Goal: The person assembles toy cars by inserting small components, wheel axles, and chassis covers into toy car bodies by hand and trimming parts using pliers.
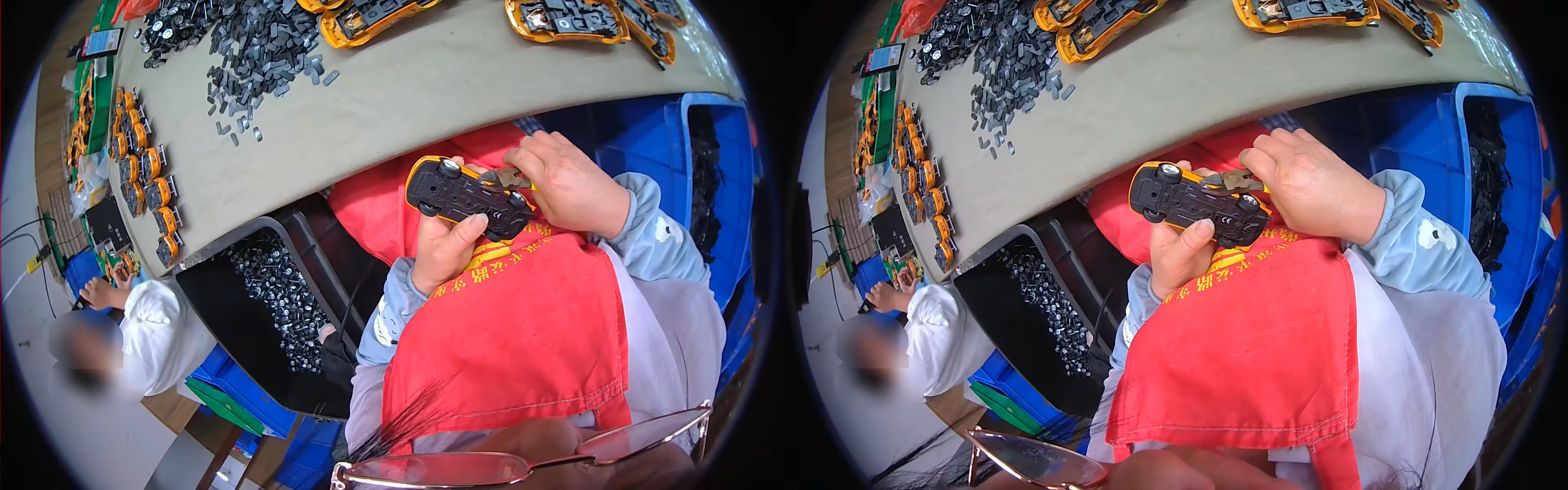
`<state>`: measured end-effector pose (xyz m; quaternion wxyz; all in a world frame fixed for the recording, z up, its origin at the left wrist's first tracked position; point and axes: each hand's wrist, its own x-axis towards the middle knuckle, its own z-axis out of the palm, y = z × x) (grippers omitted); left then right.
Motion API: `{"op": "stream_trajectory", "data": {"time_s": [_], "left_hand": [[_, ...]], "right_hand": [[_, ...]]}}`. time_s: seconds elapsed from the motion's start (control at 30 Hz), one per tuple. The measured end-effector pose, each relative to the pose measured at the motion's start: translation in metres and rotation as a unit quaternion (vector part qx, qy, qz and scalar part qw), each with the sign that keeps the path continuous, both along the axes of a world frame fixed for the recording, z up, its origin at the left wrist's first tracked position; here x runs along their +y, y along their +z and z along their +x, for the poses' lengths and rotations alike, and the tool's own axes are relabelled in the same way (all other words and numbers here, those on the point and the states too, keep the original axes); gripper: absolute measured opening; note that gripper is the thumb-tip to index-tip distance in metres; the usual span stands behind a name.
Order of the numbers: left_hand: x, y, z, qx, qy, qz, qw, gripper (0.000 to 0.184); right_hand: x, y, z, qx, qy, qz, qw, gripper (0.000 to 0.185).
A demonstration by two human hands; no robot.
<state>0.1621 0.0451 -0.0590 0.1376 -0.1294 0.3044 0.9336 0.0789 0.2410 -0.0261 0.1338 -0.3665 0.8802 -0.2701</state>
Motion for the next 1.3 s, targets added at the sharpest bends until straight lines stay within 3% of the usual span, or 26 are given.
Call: {"op": "stream_trajectory", "data": {"time_s": [0.2,0.3,0.4,0.47,0.5,0.53,0.57,0.6,0.7,0.8,0.97,1.03,1.13,1.17,1.2,1.27,1.3], "left_hand": [[0.001,-0.005,0.0,0.049,-0.001,-0.056,0.997,0.071],[0.003,-0.002,0.0,0.035,-0.016,-0.011,0.999,0.071],[0.001,-0.002,-0.003,0.038,0.012,0.021,0.999,0.071],[-0.002,0.005,0.002,-0.013,0.026,0.007,1.0,0.071],[-0.002,0.006,0.005,-0.007,0.034,0.002,0.999,0.071],[0.0,0.005,-0.004,0.023,0.035,0.003,0.999,0.071],[-0.003,0.002,-0.009,0.064,0.034,0.001,0.997,0.071],[-0.008,0.003,-0.009,0.094,0.035,-0.005,0.995,0.071],[-0.023,0.023,-0.019,0.128,0.081,-0.025,0.988,0.07],[-0.038,0.03,-0.035,0.113,0.123,-0.044,0.985,0.067],[-0.061,0.023,-0.065,0.104,0.163,-0.072,0.979,0.067],[-0.065,0.019,-0.074,0.069,0.177,-0.093,0.977,0.071],[-0.073,0.011,-0.077,0.083,0.159,-0.035,0.983,0.071],[-0.072,0.015,-0.076,0.07,0.159,-0.043,0.984,0.071],[-0.071,0.015,-0.076,0.062,0.166,-0.048,0.983,0.07],[-0.071,0.011,-0.073,0.041,0.184,-0.027,0.982,0.071],[-0.07,0.008,-0.071,0.017,0.194,-0.02,0.981,0.071]], "right_hand": [[0.0,-0.013,0.005,0.02,-0.024,-0.031,0.999,0.011],[0.001,-0.023,0.005,-0.112,-0.115,-0.095,0.983,0.011],[0.012,0.002,-0.008,-0.21,-0.181,-0.153,0.949,0.016],[0.03,0.025,-0.017,-0.397,-0.143,-0.288,0.86,0.021],[0.037,0.031,-0.022,-0.396,-0.143,-0.273,0.865,0.022],[0.044,0.039,-0.032,-0.372,-0.144,-0.26,0.879,0.024],[0.05,0.053,-0.041,-0.221,-0.105,-0.159,0.956,0.023],[0.064,0.063,-0.047,-0.264,-0.137,-0.179,0.938,0.02],[0.087,0.087,-0.099,-0.209,-0.09,-0.611,0.758,0.026],[0.104,0.116,-0.191,-0.075,-0.214,-0.562,0.795,0.03],[0.111,0.141,-0.376,0.157,-0.296,-0.537,0.775,0.03],[0.118,0.141,-0.448,0.173,-0.313,-0.52,0.776,0.029],[0.123,0.124,-0.54,0.201,-0.344,-0.44,0.805,0.029],[0.133,0.109,-0.584,0.276,-0.341,-0.38,0.815,0.03],[0.134,0.102,-0.613,0.274,-0.323,-0.359,0.832,0.032],[0.121,0.098,-0.638,0.267,-0.286,-0.313,0.866,0.035],[0.117,0.095,-0.643,0.266,-0.319,-0.223,0.882,0.04]]}}
